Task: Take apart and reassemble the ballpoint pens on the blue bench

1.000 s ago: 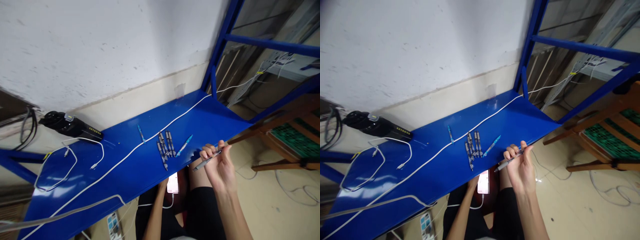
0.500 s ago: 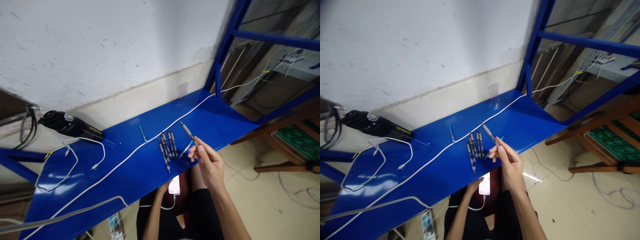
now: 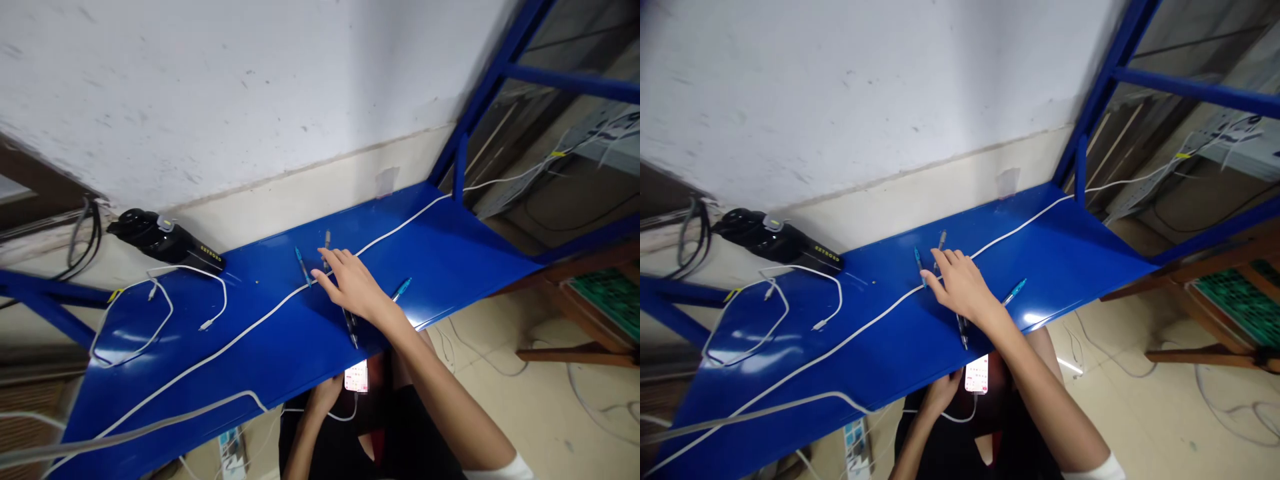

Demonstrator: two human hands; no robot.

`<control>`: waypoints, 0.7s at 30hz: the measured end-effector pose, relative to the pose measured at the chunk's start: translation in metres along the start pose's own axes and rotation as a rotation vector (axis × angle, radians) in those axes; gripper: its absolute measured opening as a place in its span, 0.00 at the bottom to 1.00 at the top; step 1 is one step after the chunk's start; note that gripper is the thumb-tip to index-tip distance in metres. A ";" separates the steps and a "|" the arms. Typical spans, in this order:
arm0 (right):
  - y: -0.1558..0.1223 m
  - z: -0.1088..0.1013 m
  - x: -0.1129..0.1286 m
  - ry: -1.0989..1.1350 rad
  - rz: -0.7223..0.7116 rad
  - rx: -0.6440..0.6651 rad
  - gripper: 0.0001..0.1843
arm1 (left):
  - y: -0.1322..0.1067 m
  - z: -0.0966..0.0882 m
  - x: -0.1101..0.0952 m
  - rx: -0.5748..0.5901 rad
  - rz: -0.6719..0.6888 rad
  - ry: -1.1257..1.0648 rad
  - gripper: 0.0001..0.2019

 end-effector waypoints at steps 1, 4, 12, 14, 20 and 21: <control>0.009 0.008 0.000 -0.095 -0.024 0.037 0.31 | -0.011 -0.004 -0.001 0.034 -0.043 -0.024 0.20; 0.029 0.033 -0.002 -0.291 -0.087 0.127 0.30 | -0.045 -0.013 -0.015 0.202 -0.117 -0.098 0.21; 0.037 0.063 0.004 -0.425 -0.233 0.214 0.26 | -0.078 -0.016 -0.038 0.278 -0.009 -0.214 0.16; 0.033 0.060 0.007 -0.405 -0.244 0.207 0.27 | -0.068 -0.008 -0.016 0.203 -0.035 -0.154 0.19; -0.003 0.035 0.008 -0.307 -0.253 0.115 0.25 | -0.009 0.016 0.034 -0.025 -0.029 -0.031 0.25; -0.013 0.028 0.006 -0.279 -0.226 0.084 0.24 | 0.001 0.020 0.034 -0.043 0.006 -0.047 0.23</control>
Point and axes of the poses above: each hand's wrist, its own y-axis towards the middle knuckle, its own z-axis out of the palm, x = y × z, the point moved 5 cm from there along y, towards the middle knuckle, and after that the axes turned 7 degrees about -y, right-handed, at the moved point
